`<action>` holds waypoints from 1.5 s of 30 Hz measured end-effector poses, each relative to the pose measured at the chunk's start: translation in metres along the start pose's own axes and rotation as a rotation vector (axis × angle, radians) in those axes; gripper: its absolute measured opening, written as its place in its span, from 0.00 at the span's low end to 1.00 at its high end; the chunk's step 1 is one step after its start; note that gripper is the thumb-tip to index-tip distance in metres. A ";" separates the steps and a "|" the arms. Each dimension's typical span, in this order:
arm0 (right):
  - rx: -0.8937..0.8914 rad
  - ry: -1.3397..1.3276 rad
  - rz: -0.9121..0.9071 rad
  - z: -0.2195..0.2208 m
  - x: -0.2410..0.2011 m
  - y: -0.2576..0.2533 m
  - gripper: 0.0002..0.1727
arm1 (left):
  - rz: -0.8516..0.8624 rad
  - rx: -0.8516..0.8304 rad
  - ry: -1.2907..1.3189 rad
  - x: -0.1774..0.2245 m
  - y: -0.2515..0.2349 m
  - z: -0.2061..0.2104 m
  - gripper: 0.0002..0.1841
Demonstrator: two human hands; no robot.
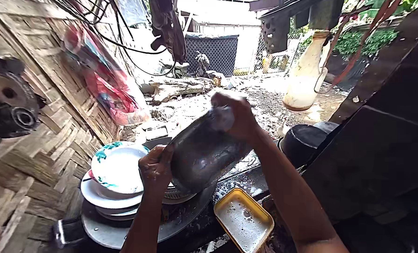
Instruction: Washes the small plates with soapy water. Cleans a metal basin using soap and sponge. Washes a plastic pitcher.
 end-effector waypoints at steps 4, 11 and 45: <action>0.350 -0.534 0.493 -0.031 0.090 0.037 0.11 | 0.047 0.177 0.041 0.017 0.009 -0.033 0.13; 0.113 0.109 0.299 -0.022 0.019 0.001 0.14 | -0.096 0.029 -0.042 -0.008 -0.003 -0.012 0.09; 0.455 -1.246 0.746 0.052 0.115 0.165 0.11 | -1.162 0.451 0.264 -0.090 0.064 -0.029 0.11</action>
Point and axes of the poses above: each hand's wrist, its own y-axis away from the middle knuckle, its own z-axis out of the palm, x = y × z, the point moved 5 cm from there along -y, towards the middle knuckle, and after that the axes turned 2 degrees about y, right-handed, at the moved point
